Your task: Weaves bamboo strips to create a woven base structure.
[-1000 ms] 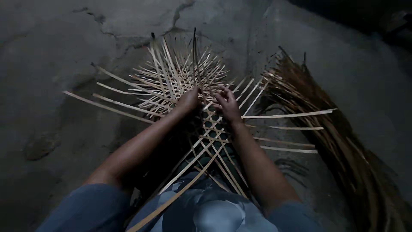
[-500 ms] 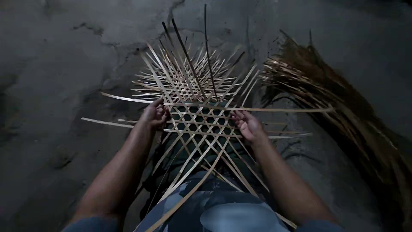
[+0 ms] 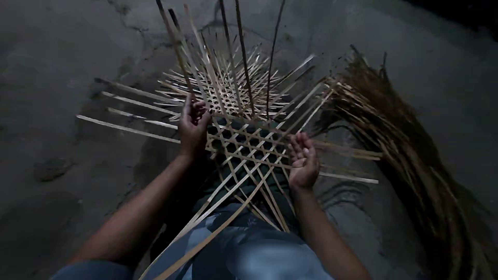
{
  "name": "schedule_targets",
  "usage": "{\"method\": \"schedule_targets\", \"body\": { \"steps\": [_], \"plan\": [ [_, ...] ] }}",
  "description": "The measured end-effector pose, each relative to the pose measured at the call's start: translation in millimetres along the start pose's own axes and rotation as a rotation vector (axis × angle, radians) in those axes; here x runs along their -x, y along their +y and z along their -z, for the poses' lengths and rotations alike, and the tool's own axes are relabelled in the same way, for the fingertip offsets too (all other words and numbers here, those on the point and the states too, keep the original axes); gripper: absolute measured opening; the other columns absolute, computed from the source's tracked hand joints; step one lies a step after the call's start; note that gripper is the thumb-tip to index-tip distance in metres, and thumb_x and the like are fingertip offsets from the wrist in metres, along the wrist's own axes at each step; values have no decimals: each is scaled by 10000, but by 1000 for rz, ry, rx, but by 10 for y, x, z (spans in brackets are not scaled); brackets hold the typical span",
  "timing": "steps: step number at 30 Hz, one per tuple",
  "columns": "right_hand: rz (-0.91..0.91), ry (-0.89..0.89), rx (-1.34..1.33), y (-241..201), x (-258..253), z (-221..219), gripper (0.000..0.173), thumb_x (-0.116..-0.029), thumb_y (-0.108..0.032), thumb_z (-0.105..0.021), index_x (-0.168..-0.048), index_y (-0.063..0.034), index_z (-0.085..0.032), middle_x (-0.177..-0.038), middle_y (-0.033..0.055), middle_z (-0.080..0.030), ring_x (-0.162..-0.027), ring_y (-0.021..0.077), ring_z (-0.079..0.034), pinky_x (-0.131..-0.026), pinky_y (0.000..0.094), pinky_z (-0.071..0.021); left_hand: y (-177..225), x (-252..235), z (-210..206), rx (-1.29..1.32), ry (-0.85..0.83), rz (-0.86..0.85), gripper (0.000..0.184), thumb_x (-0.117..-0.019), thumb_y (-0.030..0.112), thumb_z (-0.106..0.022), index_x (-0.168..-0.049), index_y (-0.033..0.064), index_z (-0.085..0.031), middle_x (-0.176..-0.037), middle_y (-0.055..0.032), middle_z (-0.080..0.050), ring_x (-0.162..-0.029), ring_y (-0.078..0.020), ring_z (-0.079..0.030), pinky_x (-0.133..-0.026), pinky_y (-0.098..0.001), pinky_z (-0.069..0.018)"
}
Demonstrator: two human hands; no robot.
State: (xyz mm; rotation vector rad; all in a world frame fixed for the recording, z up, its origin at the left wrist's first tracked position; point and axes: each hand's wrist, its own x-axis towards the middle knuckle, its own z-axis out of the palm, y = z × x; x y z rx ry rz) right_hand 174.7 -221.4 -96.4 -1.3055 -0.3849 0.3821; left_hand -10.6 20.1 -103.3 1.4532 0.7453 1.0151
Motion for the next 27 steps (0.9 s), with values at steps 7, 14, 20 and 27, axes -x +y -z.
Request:
{"method": "schedule_targets", "body": {
  "steps": [7, 14, 20, 27],
  "plan": [
    [-594, 277, -188, 62, -233, 129, 206, -1087, -97, -357, -1200, -2, -501, -966, 111, -668, -790, 171, -689, -740, 297, -589, -73, 418, -402, -980, -780, -533, 603, -998, 649, -430, -1549, 406, -431, -1674, -8, -320, -1565, -300, -225, -1203, -684, -163],
    [-218, 133, -56, 96, -66, 133, 314, -1097, -248, -378, -1016, -81, -632, -909, 38, -694, -783, 159, -690, -753, 350, -609, -37, 380, -426, -1069, -901, -394, 555, -1005, 671, -373, -1534, 506, -403, -1689, 70, -276, -1578, -219, -183, -1241, -642, -91],
    [1, 6, 152, -162, -36, 154, 577, -1049, -237, -463, -1567, -22, -329, -1541, 135, -473, -1296, 222, -598, -1060, 385, -529, 81, 154, -245, -646, -727, -396, 580, -994, 488, -611, -1531, 302, -497, -1643, -77, -368, -1500, -264, -375, -1219, -586, -293],
    [-447, -320, 98, -611, -166, -63, 454, -1128, -325, -290, -1366, -56, -567, -1085, 96, -725, -938, 214, -727, -865, 405, -611, 353, -883, 589, -1093, -310, 205, 752, -1013, 552, -549, -1441, -62, -481, -1320, -368, -578, -1282, -553, -518, -1104, -748, -299]
  ]
}}
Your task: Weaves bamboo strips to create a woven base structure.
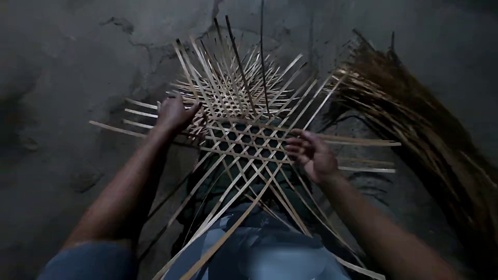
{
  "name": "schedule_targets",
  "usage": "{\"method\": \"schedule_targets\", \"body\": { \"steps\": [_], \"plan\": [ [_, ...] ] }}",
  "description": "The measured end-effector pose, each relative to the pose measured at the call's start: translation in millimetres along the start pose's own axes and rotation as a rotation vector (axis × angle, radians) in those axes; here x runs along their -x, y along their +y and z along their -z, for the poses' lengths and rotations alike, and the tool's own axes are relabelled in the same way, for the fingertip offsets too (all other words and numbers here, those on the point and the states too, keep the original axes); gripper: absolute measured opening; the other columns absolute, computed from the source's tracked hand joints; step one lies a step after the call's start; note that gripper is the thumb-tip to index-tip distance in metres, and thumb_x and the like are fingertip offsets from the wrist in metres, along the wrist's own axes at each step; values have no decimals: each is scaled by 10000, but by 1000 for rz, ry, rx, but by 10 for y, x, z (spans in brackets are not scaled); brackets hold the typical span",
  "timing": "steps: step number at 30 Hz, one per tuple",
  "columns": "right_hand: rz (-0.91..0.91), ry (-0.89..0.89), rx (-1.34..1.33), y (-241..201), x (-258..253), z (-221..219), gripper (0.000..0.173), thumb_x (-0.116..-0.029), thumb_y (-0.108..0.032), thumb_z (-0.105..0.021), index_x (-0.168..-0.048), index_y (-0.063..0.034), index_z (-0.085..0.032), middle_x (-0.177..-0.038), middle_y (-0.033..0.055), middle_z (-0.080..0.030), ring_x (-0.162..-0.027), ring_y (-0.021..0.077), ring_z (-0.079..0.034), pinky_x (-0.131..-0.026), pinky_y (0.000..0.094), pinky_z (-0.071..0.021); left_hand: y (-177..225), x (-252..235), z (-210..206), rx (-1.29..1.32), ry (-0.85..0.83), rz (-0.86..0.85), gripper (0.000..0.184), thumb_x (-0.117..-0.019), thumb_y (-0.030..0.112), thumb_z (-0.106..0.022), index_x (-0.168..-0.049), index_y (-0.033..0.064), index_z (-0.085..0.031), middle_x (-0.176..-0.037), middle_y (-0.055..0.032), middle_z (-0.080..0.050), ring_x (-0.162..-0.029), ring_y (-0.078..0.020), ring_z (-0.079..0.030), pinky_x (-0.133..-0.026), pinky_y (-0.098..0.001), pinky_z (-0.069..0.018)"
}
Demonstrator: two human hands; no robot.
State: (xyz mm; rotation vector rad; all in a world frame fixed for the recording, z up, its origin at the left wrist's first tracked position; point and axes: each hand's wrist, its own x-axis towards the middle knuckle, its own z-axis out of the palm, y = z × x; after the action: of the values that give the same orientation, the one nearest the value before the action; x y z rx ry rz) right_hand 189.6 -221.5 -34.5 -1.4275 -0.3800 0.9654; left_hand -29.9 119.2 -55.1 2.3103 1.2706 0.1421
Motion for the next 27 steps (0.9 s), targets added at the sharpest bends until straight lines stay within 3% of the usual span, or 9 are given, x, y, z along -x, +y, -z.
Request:
{"method": "schedule_targets", "body": {
  "steps": [3, 7, 11, 15, 17, 20, 22, 25, 27],
  "plan": [
    [-231, -225, 0, 57, -117, -324, 494, -1130, -355, -326, -1508, -63, -449, -1339, 158, -654, -1137, 284, -698, -972, 437, -585, -5, -131, 120, 176, -210, -92, 362, -1002, 402, -656, -1036, 58, -764, -966, -152, -742, -921, -326, -694, -879, -635, -506],
    [-275, -46, -73, -130, -244, -743, 544, -1086, -328, -515, -1544, -73, -367, -1393, 186, -584, -1140, 287, -686, -932, 394, -601, 250, 6, 488, 191, -69, -264, 263, -965, 374, -718, -1012, 124, -786, -938, -84, -763, -886, -244, -722, -857, -587, -551],
    [67, 82, -247, -744, -422, -1007, 500, -1093, -275, -483, -1523, -59, -348, -1326, 176, -597, -1044, 256, -702, -868, 383, -610, 649, 268, 964, 212, 238, -372, 368, -987, 425, -667, -1064, 77, -758, -994, -116, -751, -914, -230, -718, -875, -543, -554],
    [548, 156, -256, -1742, -474, -1311, 557, -1082, -199, -484, -1585, -117, -258, -1263, 152, -613, -932, 219, -710, -744, 355, -626, 1003, 233, 1087, 803, 394, -384, 230, -976, 276, -704, -1038, 56, -733, -955, 16, -757, -883, -46, -708, -862, -273, -582],
    [807, 185, -57, -2203, -526, -1447, 485, -1080, -154, -500, -1527, -22, -367, -1243, 163, -616, -972, 184, -686, -764, 324, -614, 1205, 141, 872, 1190, 192, -341, 199, -1058, 152, -554, -1129, -2, -659, -999, -27, -734, -909, -93, -700, -866, -270, -582],
    [1116, 340, 519, -2672, -793, -1670, 184, -992, -141, -639, -1015, 32, -697, -833, 94, -653, -761, 122, -622, -724, 286, -531, 1628, 437, 290, 1294, -300, -86, 355, -1097, 336, -446, -1327, 96, -570, -1093, -22, -683, -920, -91, -658, -800, -275, -552],
    [1118, 252, 820, -2810, -991, -1754, 276, -956, -291, -704, -1074, -44, -733, -932, 110, -716, -874, 191, -676, -843, 380, -543, 1913, 990, 20, 1085, -656, -63, 385, -1097, 377, -448, -1274, 61, -580, -1029, -33, -650, -865, -97, -631, -760, -281, -542],
    [917, -41, 1201, -2759, -1034, -1655, 684, -891, -401, -777, -1480, -143, -543, -1428, 200, -573, -1278, 327, -580, -1088, 514, -443, 2047, 1869, 291, 679, -1202, -478, 323, -1075, 186, -524, -1333, 23, -629, -1223, -80, -684, -1056, -109, -662, -933, -297, -546],
    [867, -203, 1358, -2519, -1018, -1463, 629, -805, -361, -868, -1360, -197, -623, -1344, 187, -601, -1180, 356, -611, -983, 581, -493, 1932, 2239, 730, 627, -1210, -879, 271, -1029, 101, -595, -1263, 12, -697, -1249, -86, -709, -1138, -111, -670, -1004, -294, -542]
  ]
}}
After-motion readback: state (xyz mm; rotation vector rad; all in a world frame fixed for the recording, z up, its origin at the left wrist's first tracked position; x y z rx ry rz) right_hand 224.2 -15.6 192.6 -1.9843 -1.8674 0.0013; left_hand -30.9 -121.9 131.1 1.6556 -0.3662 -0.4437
